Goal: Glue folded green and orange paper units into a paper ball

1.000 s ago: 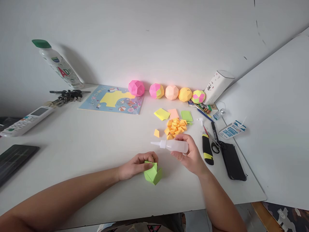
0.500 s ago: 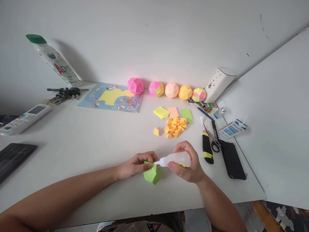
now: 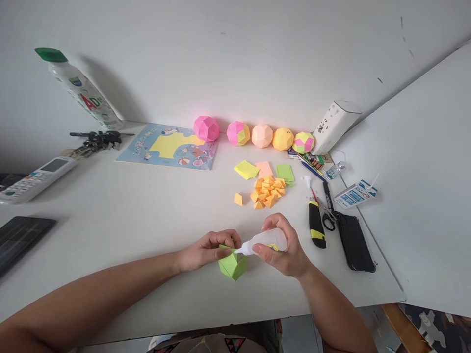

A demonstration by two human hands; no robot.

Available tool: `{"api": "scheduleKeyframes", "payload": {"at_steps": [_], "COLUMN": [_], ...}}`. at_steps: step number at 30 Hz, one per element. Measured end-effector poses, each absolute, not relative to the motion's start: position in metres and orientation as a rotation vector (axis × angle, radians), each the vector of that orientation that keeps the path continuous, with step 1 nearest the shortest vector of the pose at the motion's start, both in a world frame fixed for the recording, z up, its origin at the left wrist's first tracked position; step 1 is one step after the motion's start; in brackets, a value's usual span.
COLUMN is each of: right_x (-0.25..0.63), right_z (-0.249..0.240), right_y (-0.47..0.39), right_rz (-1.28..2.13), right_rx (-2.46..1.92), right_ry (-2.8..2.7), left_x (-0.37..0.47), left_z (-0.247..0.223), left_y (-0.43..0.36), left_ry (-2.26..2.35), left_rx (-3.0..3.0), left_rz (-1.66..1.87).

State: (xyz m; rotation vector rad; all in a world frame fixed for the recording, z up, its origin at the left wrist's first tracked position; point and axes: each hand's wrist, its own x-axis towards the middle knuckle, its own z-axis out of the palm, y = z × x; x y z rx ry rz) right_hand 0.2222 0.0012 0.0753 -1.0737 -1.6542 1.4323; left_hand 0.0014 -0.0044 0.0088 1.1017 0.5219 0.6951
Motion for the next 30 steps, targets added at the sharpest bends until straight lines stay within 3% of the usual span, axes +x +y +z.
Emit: {"api": "scheduleKeyframes", "payload": {"at_steps": [30], "right_x": [0.2183], "right_z": [0.0723], "right_y": [-0.0008], "right_rz": [1.456], "right_rx": [-1.006], "right_ry": [-1.596], "left_x": [0.0010], "left_z": [0.0087], "left_y": [-0.0045], "left_ry": [0.516], "left_rx": [1.122], "left_rz": [0.685]}}
